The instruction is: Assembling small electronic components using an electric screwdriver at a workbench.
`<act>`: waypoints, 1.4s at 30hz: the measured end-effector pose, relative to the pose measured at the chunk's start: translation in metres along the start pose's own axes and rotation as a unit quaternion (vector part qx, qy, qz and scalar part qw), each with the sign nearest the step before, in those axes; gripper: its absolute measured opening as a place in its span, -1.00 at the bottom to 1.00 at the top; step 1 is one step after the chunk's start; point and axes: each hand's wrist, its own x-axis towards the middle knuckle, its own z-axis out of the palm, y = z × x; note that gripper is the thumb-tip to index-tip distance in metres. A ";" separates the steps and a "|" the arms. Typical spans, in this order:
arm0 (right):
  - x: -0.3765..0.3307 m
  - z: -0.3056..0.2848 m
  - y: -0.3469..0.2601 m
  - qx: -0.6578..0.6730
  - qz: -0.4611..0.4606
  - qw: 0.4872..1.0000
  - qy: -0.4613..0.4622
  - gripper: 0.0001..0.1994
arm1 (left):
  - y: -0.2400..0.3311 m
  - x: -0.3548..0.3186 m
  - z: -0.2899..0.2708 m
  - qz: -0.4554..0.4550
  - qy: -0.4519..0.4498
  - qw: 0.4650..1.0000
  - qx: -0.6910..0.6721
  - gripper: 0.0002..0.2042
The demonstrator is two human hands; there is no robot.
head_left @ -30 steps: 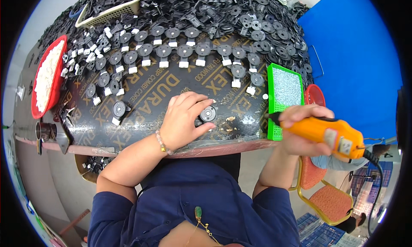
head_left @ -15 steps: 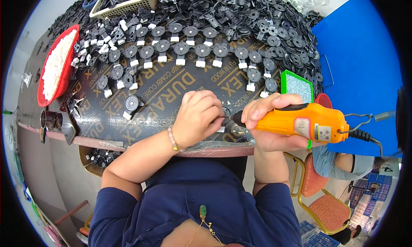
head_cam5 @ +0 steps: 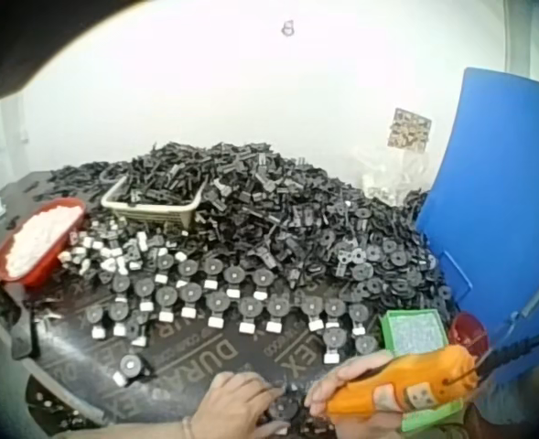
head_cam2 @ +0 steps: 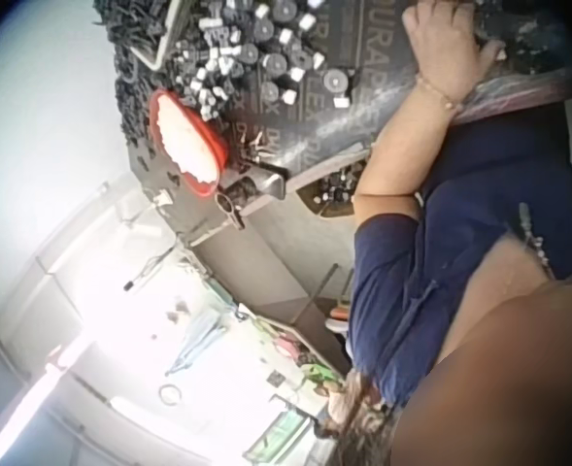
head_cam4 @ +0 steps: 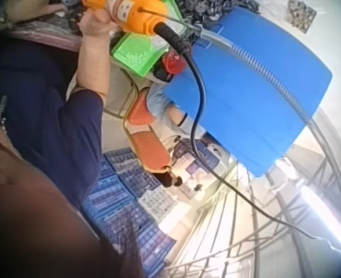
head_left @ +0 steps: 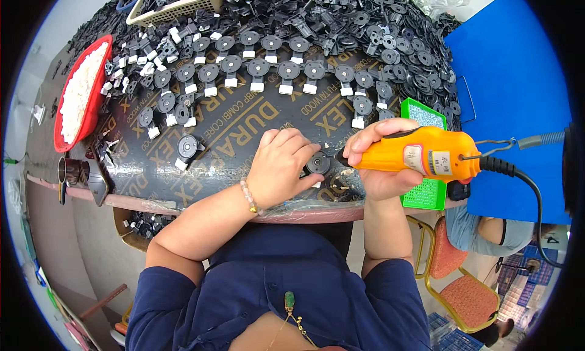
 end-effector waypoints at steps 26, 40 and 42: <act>-0.017 -0.138 -0.100 -0.300 -0.141 0.919 0.214 -0.24 | 0.009 0.002 0.006 0.019 0.009 1.000 0.020 -0.48; -0.026 -0.194 -0.093 -0.343 -0.172 0.884 0.267 -0.31 | 0.011 0.003 0.006 0.016 0.014 0.999 0.049 -0.42; -0.027 -0.194 -0.091 -0.338 -0.166 0.886 0.272 -0.31 | 0.010 0.002 0.006 0.016 0.013 0.999 0.050 -0.43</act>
